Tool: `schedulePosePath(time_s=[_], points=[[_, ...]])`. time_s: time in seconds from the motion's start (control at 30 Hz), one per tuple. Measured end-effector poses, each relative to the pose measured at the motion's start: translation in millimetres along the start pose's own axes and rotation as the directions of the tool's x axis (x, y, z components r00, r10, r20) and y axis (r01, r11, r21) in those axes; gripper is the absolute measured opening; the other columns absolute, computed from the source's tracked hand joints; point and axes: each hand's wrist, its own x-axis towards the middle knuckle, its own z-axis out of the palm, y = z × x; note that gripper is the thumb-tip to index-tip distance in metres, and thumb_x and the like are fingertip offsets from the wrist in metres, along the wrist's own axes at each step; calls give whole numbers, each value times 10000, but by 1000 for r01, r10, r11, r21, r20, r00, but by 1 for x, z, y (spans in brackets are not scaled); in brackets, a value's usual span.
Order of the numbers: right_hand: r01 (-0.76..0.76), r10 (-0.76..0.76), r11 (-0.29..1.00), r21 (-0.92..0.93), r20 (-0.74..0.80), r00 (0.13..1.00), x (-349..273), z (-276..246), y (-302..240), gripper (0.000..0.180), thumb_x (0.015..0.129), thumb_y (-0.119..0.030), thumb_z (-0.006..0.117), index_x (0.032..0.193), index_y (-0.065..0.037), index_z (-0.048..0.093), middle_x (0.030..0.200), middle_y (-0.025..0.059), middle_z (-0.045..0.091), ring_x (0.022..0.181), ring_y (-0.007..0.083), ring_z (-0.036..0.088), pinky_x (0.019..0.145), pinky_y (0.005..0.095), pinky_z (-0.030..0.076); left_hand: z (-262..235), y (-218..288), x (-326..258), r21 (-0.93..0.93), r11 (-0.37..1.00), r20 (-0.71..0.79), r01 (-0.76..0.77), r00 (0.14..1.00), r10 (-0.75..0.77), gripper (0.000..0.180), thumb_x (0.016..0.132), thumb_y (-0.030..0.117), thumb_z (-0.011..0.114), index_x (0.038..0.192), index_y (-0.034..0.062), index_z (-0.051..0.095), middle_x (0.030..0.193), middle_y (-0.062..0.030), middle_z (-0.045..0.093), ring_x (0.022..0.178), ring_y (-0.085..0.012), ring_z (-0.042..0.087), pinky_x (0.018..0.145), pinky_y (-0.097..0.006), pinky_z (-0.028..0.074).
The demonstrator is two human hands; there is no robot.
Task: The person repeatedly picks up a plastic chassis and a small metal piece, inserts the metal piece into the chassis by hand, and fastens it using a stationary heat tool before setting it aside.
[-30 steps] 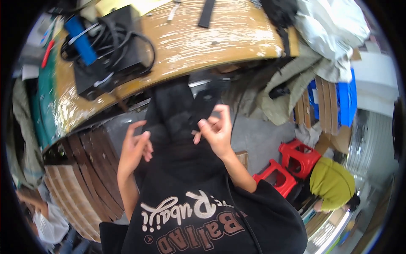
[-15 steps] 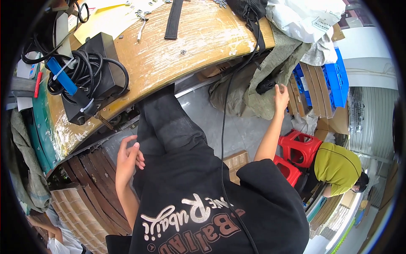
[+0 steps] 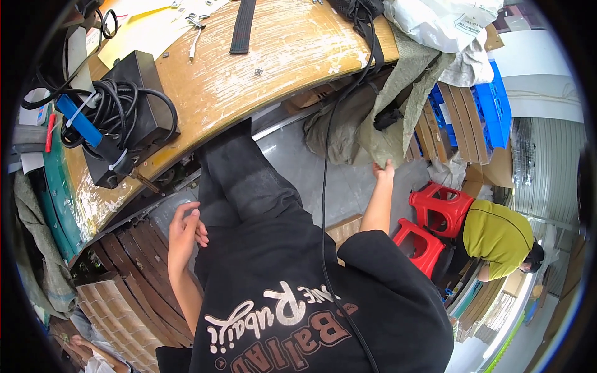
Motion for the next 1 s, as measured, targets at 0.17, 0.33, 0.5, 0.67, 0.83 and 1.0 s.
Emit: schedulePosePath(time_s=[0.17, 0.33, 0.5, 0.67, 0.83, 1.0], points=[[779, -733, 616, -121, 274, 622, -112, 60, -92, 295, 870, -219, 493, 934, 65, 541, 891, 126, 579, 788, 203, 568, 742, 352, 480, 1, 2, -1, -6, 1000, -11, -9, 1000, 8, 261, 881, 196, 456, 1062, 8, 477, 570, -38, 495, 443, -90, 487, 393, -195, 405], [873, -824, 453, -181, 290, 488, -155, 20, -117, 297, 857, -189, 519, 979, 81, 540, 941, 116, 577, 739, 194, 549, 699, 298, 454, 6, 4, 3, -4, 1000, 9, 6, 1000, -6, 249, 879, 195, 460, 1051, 17, 487, 575, -36, 494, 446, -88, 487, 396, -193, 403], [808, -799, 586, 59, -125, 588, -172, -24, -123, 286, 815, -158, 503, 1012, 46, 539, 1023, 137, 560, 875, 238, 547, 748, 370, 472, 6, 5, 5, -6, 1000, 17, 6, 1000, -6, 245, 880, 197, 460, 1045, 19, 491, 575, -34, 494, 447, -87, 486, 401, -196, 403], [609, -575, 770, 191, -206, 792, -159, -5, -129, 330, 757, -154, 605, 961, 81, 496, 847, 167, 516, 726, 239, 516, 658, 389, 472, 13, 9, 10, 13, 1000, 36, 0, 999, 0, 243, 881, 199, 458, 1042, 21, 492, 579, -34, 496, 450, -88, 488, 404, -197, 404], [948, -986, 158, -275, -102, 135, -219, 72, -97, 304, 711, -11, 619, 968, 34, 463, 1007, 119, 481, 894, 199, 487, 796, 319, 410, 4, 6, 7, -24, 999, 26, -24, 999, 24, 246, 880, 204, 459, 1042, 21, 492, 582, -41, 500, 456, -94, 494, 404, -201, 407], [974, -640, 227, 11, 755, 140, -309, 190, -23, 169, 786, -64, 589, 948, -22, 561, 924, 46, 565, 838, 112, 516, 764, 237, 407, -28, 9, -14, -82, 995, -58, -50, 997, 45, 246, 883, 205, 450, 1043, 23, 489, 585, -41, 504, 466, -99, 500, 409, -201, 412]])
